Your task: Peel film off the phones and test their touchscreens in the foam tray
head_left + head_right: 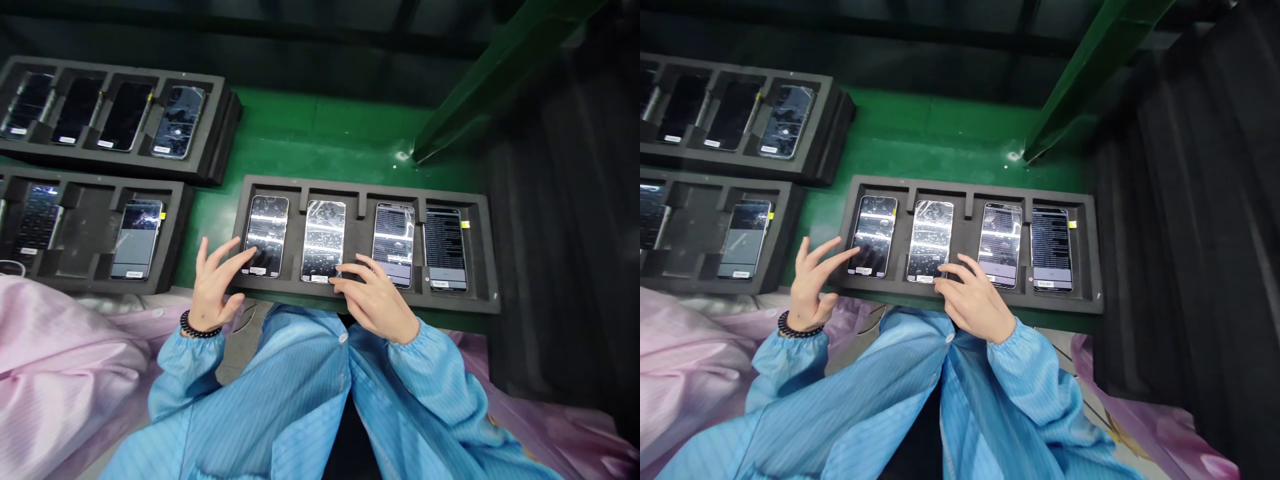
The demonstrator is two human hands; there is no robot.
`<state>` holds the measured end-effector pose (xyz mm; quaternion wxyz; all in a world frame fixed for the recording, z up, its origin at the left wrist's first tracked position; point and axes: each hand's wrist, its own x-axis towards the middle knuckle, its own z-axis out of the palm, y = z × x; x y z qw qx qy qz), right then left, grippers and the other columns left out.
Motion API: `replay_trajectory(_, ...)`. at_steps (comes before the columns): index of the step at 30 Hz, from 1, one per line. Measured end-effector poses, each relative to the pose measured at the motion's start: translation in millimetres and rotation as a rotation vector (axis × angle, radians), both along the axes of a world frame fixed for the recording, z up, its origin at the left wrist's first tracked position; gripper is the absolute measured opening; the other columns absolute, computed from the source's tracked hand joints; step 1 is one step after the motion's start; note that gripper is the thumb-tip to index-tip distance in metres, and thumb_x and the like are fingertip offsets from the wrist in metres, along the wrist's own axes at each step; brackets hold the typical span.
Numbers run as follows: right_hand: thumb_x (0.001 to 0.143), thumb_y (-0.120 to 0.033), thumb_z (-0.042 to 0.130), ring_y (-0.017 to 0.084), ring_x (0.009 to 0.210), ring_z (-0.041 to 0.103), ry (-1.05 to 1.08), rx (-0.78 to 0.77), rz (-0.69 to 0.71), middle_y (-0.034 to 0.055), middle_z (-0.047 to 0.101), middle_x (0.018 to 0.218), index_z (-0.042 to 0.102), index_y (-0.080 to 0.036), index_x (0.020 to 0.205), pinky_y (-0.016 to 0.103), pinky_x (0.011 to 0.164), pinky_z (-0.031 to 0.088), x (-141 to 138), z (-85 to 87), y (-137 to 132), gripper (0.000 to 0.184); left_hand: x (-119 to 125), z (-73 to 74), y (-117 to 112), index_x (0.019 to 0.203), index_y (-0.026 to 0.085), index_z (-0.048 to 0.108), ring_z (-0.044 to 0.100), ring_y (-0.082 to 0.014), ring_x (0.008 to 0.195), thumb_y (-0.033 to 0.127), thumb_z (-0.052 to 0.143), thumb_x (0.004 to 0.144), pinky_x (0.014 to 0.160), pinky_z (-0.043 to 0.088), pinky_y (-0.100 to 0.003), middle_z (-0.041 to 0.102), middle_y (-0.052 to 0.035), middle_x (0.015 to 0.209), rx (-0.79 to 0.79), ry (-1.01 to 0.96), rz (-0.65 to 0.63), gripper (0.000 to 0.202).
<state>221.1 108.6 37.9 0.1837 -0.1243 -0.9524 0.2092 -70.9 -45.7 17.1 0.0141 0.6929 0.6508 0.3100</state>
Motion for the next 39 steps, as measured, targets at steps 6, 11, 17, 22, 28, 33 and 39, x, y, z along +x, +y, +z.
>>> replay_trajectory(6,0.088,-0.002,0.041,0.025,0.118,0.062,-0.015,-0.029,0.051,0.0024,0.077,0.102,0.064,-0.019,0.105,0.057,0.112,0.043,-11.8,-1.3,1.0,0.033,-4.1,2.1,-14.9,0.145,0.020,0.050,0.051,-0.0327,0.135,0.059,0.021,0.102,0.125,0.016,-0.061,0.070,-0.0108,0.121,0.016,0.016,0.057,0.064)
replay_trajectory(11,0.087,-0.002,0.040,0.025,0.121,0.060,-0.007,-0.044,0.096,0.0039,0.075,0.112,0.064,-0.018,0.112,0.057,0.114,0.041,-24.4,-2.7,3.1,0.038,-3.6,0.5,-18.6,0.145,0.022,0.051,0.053,-0.0322,0.134,0.057,0.022,0.102,0.125,0.017,-0.060,0.070,-0.0104,0.122,0.044,0.011,0.077,0.063)
replay_trajectory(17,0.085,-0.002,0.041,0.025,0.125,0.057,-0.052,-0.071,0.143,0.0054,0.075,0.111,0.064,-0.017,0.112,0.056,0.117,0.039,-35.4,-4.8,3.0,0.038,-3.2,-0.3,-26.5,0.146,0.023,0.050,0.053,-0.0321,0.134,0.055,0.023,0.103,0.124,0.018,-0.062,0.072,-0.0103,0.116,0.051,0.019,0.058,0.060)
replay_trajectory(22,0.084,-0.002,0.041,0.025,0.124,0.056,-0.045,-0.076,0.159,0.0055,0.075,0.113,0.064,-0.016,0.110,0.056,0.117,0.039,-39.5,-4.6,2.3,0.037,-4.0,-3.0,-29.6,0.148,0.022,0.047,0.053,-0.0324,0.134,0.055,0.023,0.103,0.123,0.017,-0.063,0.073,-0.0099,0.115,-0.013,0.026,0.024,0.061)
replay_trajectory(28,0.086,-0.002,0.040,0.025,0.120,0.060,0.008,-0.054,0.107,0.0051,0.075,0.111,0.064,-0.018,0.113,0.055,0.113,0.043,-29.3,1.7,8.0,0.039,0.7,0.6,-22.8,0.148,0.026,0.047,0.048,-0.0301,0.138,0.053,0.020,0.104,0.125,0.017,-0.059,0.068,-0.0079,0.126,-0.100,-0.050,0.053,0.059)
replay_trajectory(33,0.088,-0.001,0.042,0.025,0.121,0.059,0.021,-0.030,0.000,0.0047,0.074,0.113,0.061,-0.019,0.115,0.055,0.113,0.043,-14.9,8.7,19.7,0.038,-9.9,2.2,4.6,0.159,0.028,0.017,0.014,-0.0354,0.154,0.056,0.055,0.094,0.123,0.012,-0.066,0.030,-0.0133,0.162,-0.254,-0.101,0.251,0.080)
replay_trajectory(39,0.086,0.002,0.041,0.024,0.120,0.061,0.033,-0.004,-0.030,0.0036,0.073,0.119,0.060,-0.022,0.111,0.056,0.112,0.044,-11.2,15.3,23.1,0.039,-37.5,11.9,50.4,0.160,0.027,0.008,0.001,-0.0446,0.153,0.061,0.079,0.073,0.118,0.009,-0.074,0.007,-0.0181,0.167,-0.533,0.037,0.032,0.117)
